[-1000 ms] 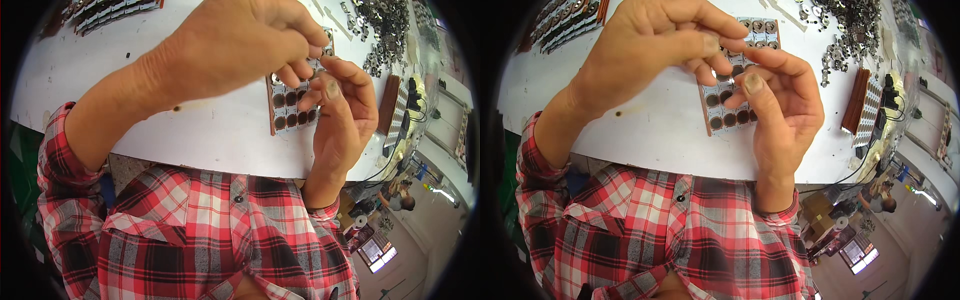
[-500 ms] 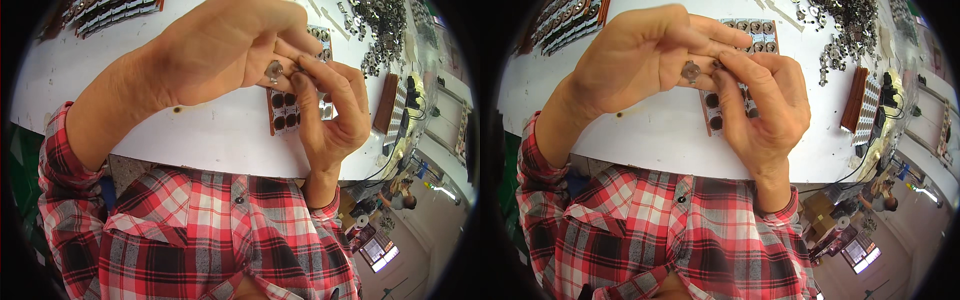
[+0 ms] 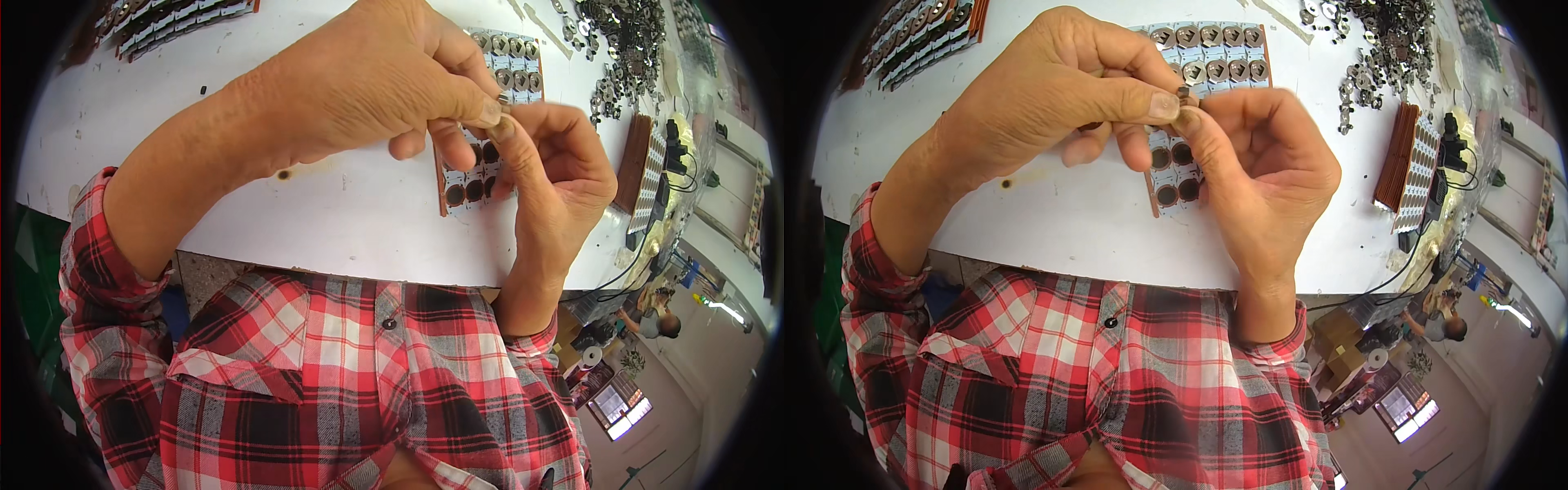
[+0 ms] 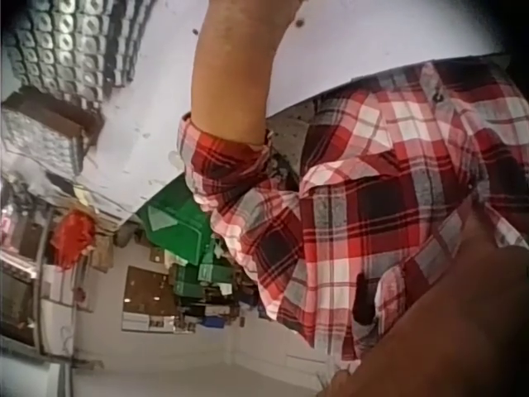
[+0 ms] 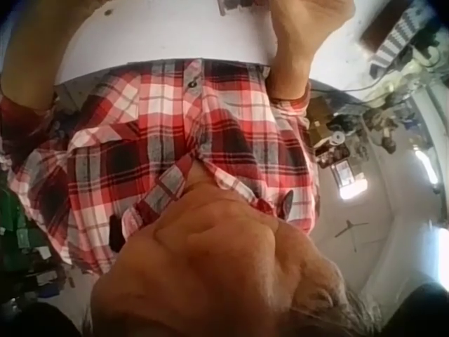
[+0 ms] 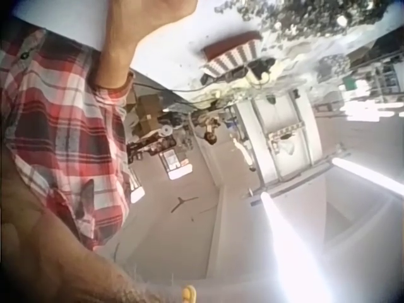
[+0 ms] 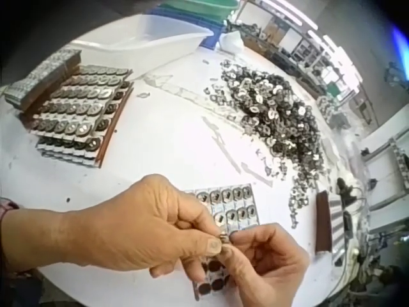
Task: Manually inserting small metal rings into a grid-like assembly tray on a factory workbench.
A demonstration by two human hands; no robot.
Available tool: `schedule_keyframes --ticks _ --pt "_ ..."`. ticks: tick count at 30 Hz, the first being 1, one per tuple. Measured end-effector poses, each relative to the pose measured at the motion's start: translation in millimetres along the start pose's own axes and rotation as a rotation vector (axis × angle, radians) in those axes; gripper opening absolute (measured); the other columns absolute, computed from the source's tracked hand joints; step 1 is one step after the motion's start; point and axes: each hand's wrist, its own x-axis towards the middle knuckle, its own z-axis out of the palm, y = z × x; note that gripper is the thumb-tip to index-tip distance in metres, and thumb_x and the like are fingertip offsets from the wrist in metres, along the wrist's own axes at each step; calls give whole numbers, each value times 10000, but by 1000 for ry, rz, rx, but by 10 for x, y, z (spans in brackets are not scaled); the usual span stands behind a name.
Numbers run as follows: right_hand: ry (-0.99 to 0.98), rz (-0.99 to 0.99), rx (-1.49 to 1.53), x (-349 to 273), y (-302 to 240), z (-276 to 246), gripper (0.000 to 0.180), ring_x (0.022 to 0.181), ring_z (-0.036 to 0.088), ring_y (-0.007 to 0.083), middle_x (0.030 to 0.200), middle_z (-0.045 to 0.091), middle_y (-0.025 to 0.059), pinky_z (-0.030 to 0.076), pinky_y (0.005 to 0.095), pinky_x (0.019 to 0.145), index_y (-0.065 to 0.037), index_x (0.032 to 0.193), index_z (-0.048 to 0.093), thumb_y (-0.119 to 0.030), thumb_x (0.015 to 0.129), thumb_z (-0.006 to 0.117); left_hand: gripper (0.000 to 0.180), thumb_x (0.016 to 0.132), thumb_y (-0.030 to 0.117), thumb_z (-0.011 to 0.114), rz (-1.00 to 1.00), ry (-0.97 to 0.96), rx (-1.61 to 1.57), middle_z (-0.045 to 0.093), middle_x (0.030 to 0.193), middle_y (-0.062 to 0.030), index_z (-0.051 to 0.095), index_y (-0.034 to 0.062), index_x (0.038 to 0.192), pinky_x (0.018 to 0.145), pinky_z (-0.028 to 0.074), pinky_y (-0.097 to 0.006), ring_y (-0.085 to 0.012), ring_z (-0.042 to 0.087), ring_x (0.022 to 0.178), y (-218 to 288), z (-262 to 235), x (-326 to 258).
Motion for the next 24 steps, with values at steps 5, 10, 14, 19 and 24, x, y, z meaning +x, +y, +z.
schedule_keyframes --ticks 5,10,14,19,24 --pt "-148 -572 -386 136 133 -109 162 668 633 62 793 696 43 487 182 550 75 1069 732 60 907 740 184 989 88 652 -115 -16 31 715 722 -111 727 -78 1010 448 425 -209 -71 543 498 32 -23 38" --pt "-116 -32 -27 73 71 -159 146 585 596 55 831 729 64 453 178 493 78 1069 726 54 924 718 141 910 37 666 305 187 511 689 649 -104 710 -84 853 447 411 -272 -116 541 467 -29 -5 -18" --pt "-110 139 78 105 53 -237 178 555 583 39 833 731 71 416 177 424 59 1081 708 24 911 746 93 810 -28 665 540 340 754 644 585 -177 652 -73 730 476 459 -335 -193 604 469 -51 -19 -9" --pt "-138 229 97 125 28 -224 137 558 580 34 794 713 49 413 179 437 55 1044 703 27 914 735 103 777 -4 727 818 389 1113 669 690 -202 649 -48 827 565 528 -379 -328 675 586 -142 -61 15" --pt "-73 -50 -170 63 175 -84 102 600 576 17 754 683 2 424 172 509 38 1000 708 67 903 701 151 780 10 748 814 396 1161 663 711 -196 640 -34 876 603 536 -394 -328 694 650 -131 -24 -21"
